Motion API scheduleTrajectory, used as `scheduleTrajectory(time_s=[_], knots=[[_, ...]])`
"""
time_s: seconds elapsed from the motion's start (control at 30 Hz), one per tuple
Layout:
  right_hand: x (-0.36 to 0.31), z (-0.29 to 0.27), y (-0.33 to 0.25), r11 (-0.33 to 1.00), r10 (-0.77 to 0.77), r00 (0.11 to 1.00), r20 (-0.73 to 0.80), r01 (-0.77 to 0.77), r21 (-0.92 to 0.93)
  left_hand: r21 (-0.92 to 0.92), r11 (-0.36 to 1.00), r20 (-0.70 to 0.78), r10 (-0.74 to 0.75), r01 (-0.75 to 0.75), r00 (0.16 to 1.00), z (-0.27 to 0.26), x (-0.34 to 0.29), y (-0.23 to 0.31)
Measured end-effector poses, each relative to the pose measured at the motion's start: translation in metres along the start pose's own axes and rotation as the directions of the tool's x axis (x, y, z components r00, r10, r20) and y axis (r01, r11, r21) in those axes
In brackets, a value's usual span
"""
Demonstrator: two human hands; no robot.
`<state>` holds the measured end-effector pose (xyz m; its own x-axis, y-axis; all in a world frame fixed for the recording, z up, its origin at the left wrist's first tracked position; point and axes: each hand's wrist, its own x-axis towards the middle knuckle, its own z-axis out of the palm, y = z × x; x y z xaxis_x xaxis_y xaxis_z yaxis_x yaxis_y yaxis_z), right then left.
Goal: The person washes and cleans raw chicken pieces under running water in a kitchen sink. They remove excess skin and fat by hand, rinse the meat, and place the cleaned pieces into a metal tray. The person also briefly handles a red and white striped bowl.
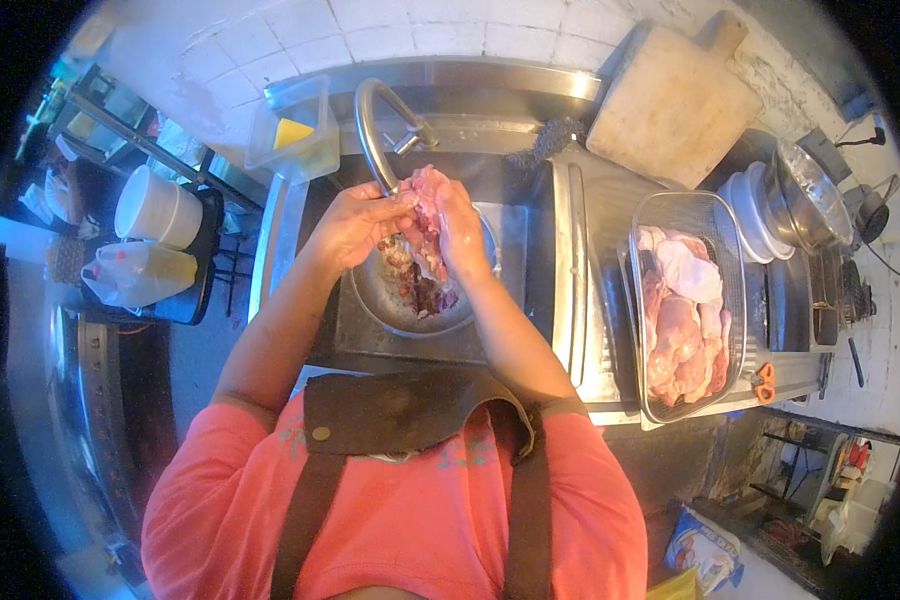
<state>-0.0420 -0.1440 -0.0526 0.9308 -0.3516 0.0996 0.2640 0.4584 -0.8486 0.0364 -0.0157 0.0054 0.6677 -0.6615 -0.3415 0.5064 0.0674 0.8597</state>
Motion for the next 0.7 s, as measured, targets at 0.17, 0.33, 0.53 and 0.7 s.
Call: scheduleTrajectory(time_s=[0.17, 0.33, 0.53, 0.7], knots=[[0.003, -0.005, -0.003, 0.998, -0.014, 1.0, 0.023, 0.015, -0.063, -0.149, 0.984, 0.01, -0.093, 0.094, 0.996, -0.012, 0.013, -0.004], [0.006, -0.003, -0.002, 0.99, -0.032, 0.999, 0.02, 0.034, -0.139, -0.077, 0.994, 0.015, -0.077, 0.078, 0.997, -0.013, 0.019, -0.008], [0.006, -0.003, 0.002, 0.923, -0.18, 0.978, 0.107, 0.205, -0.327, 0.013, 0.999, 0.037, -0.038, 0.037, 0.999, -0.005, 0.025, -0.012], [0.009, 0.006, -0.005, 0.976, 0.14, 0.989, 0.043, -0.145, 0.16, 0.154, 0.986, -0.01, 0.062, -0.059, 0.998, -0.018, 0.031, -0.028]])
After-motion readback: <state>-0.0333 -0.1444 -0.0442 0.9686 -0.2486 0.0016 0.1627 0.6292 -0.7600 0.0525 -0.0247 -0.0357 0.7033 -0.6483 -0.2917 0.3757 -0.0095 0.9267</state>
